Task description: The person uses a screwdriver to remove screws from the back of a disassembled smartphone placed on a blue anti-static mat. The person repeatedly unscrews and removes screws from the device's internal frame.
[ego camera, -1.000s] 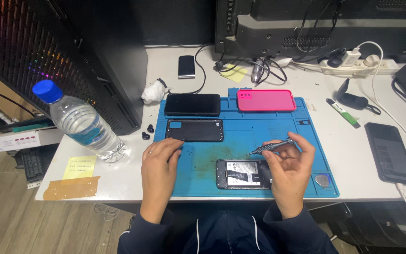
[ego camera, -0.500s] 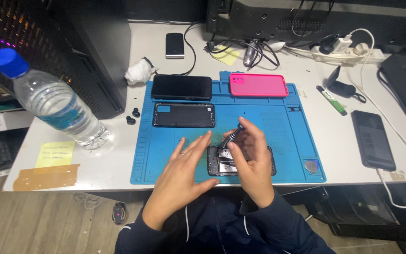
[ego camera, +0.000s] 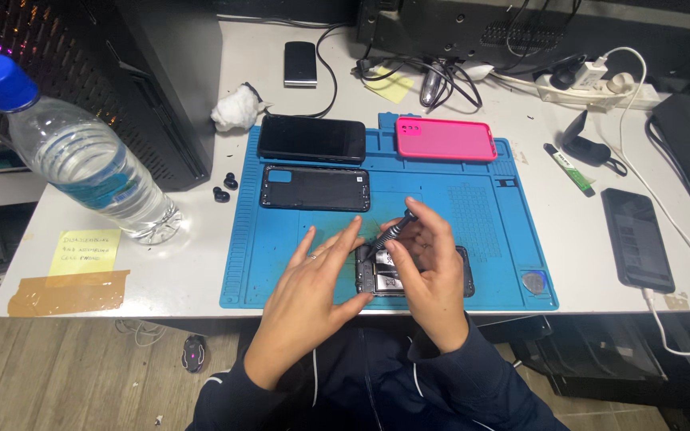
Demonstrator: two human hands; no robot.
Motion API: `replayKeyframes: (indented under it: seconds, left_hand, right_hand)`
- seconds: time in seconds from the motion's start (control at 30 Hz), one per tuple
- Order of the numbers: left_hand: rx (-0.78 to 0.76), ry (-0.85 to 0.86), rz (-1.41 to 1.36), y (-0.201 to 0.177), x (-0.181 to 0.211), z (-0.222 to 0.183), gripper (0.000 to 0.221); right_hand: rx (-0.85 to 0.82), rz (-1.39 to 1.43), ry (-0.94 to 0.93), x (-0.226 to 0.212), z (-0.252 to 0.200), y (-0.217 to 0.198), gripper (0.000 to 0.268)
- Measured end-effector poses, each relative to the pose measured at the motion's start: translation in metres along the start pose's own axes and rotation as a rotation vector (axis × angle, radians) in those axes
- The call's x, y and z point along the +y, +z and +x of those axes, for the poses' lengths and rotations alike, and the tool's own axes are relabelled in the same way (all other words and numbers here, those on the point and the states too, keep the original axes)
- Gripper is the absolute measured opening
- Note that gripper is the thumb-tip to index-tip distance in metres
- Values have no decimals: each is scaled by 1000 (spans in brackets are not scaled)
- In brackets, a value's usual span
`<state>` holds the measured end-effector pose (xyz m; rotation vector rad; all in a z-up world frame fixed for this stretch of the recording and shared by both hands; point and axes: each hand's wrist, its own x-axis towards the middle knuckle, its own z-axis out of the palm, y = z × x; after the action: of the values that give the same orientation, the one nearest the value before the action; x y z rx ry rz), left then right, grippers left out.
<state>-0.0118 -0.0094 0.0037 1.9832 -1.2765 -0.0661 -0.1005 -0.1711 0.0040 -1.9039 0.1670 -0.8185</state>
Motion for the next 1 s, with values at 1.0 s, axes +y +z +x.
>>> replayKeyframes:
  seconds: [1.0]
  left_hand:
    - [-5, -1, 20, 2, -5, -1, 104]
  right_hand:
    - [-52, 20, -139, 13, -6, 0, 42]
